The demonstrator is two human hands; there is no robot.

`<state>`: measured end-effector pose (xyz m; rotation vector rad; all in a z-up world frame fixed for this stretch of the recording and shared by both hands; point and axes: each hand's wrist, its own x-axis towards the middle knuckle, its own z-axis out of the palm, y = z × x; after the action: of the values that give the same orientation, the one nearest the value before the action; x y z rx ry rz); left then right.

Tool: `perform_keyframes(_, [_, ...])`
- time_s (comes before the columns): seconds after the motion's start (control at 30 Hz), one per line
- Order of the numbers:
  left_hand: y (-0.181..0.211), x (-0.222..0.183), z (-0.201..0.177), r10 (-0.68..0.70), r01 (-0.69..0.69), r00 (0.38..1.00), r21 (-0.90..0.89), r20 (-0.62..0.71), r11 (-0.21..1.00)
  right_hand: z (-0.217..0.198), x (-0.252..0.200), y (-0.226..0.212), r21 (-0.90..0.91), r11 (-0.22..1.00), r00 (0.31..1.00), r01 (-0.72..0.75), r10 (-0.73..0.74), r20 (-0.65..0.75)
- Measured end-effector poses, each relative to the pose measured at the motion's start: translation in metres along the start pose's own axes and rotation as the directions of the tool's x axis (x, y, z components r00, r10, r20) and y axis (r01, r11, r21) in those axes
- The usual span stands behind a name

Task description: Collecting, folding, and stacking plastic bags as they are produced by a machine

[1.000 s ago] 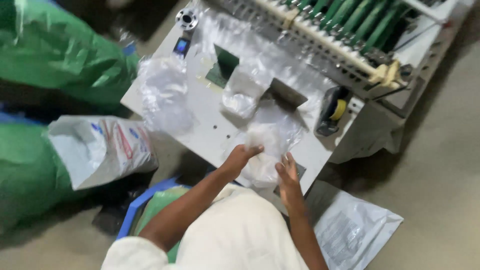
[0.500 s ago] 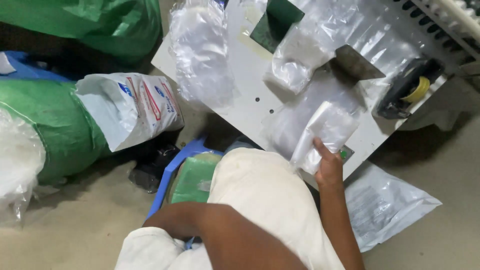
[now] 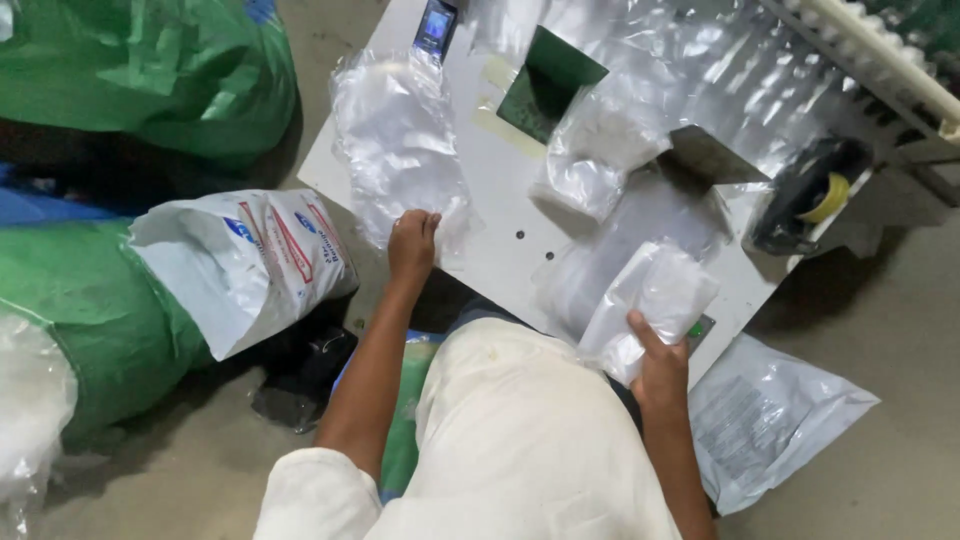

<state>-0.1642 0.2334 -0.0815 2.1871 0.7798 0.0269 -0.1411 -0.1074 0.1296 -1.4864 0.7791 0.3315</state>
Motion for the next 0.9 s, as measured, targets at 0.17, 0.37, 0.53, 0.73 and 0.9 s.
perform_keyframes(0.17, [0.023, -0.016, -0.016, 0.285, -0.293, 0.954, 0.092, 0.089, 0.952, -0.011, 0.004, 0.004, 0.002, 0.998, 0.996, 0.067, -0.066, -0.059])
perform_keyframes(0.37, [0.024, -0.007, -0.019, 0.096, -0.097, 0.994, 0.02, 0.042, 0.995, 0.0, 0.003, 0.008, 0.015, 0.996, 0.995, 0.089, -0.089, -0.041])
perform_keyframes(0.53, [0.038, -0.004, -0.028, -0.11, 0.154, 0.973, -0.217, 0.204, 0.964, 0.015, 0.004, 0.01, 0.005, 0.991, 0.989, 0.132, -0.132, -0.061])
perform_keyframes(0.73, [0.099, -0.005, -0.05, -0.102, 0.252, 0.963, -0.698, 0.249, 0.67, 0.022, 0.017, 0.015, -0.044, 0.987, 0.988, 0.154, -0.155, -0.004])
perform_keyframes(0.9, [0.098, -0.03, -0.001, -0.086, 0.313, 0.944, -0.776, 0.32, 0.548, 0.026, 0.003, 0.019, -0.115, 0.988, 0.991, 0.106, -0.096, 0.089])
